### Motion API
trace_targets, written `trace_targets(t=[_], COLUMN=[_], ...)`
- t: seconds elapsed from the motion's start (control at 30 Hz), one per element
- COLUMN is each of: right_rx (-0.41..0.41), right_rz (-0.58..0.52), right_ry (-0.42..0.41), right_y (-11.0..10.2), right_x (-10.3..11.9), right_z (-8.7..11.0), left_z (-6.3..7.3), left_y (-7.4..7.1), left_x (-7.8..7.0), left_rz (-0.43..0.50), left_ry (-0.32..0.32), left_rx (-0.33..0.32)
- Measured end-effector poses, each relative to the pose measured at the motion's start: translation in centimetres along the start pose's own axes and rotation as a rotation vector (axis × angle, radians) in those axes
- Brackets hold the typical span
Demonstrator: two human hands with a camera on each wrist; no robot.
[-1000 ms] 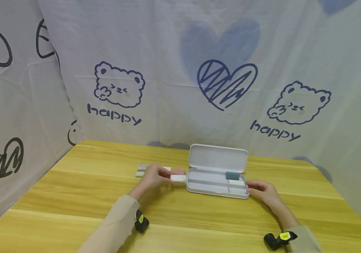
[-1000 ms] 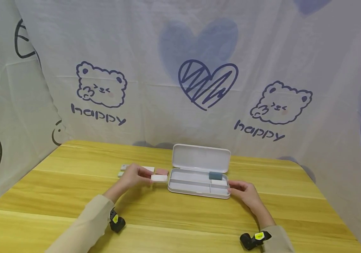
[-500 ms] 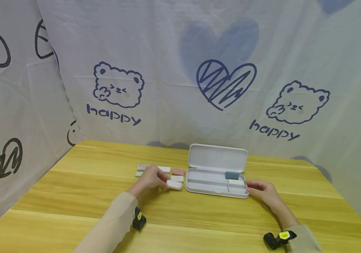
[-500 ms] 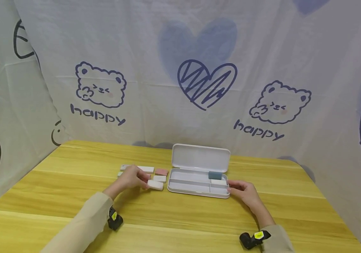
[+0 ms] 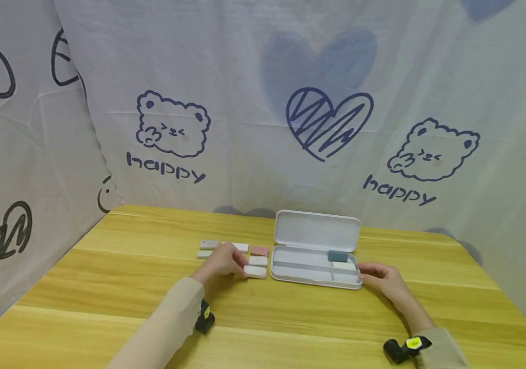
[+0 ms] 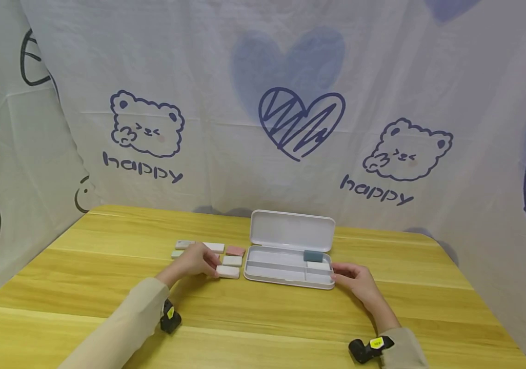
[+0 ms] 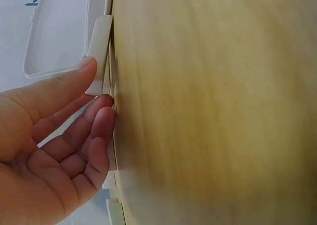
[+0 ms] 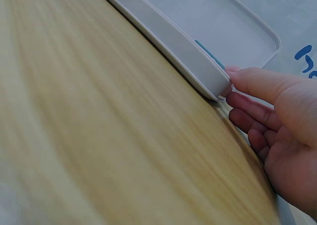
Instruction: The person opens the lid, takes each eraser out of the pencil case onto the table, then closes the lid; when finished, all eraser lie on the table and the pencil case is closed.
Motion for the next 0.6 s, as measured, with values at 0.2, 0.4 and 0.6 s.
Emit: trace_targets(t=[0.2,0.4,0.6], right_rx=[-0.005,0.005,0.011], right_rz=[-0.001,-0.009,-0.016], right_ry=[0.004,-0.001,-0.004], right_y=[-0.02,-0.02,-0.04], right_x=[-0.04,-0.01,-0.06], right_z=[-0.07,-0.01,0.0], left_z=[0.05,0.07,0.09], left_y=[0.04,0.04,-0.14], left_x=[-0.11,0.11,0.36], left_rz=[0.005,0.025,0.111], left_ry=[-0.017,-0.052,-0.127], left_rx=[0.006,0.001,-0.031])
Point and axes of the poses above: each hand's wrist, its own z-axis away from the middle knuckle, its own y-axis out of the palm, x = y × z, the point moved 2 cm from there along -z, towards the middle knuckle, and after that the axes turned 13 degrees about y, right-handed, at the moved point
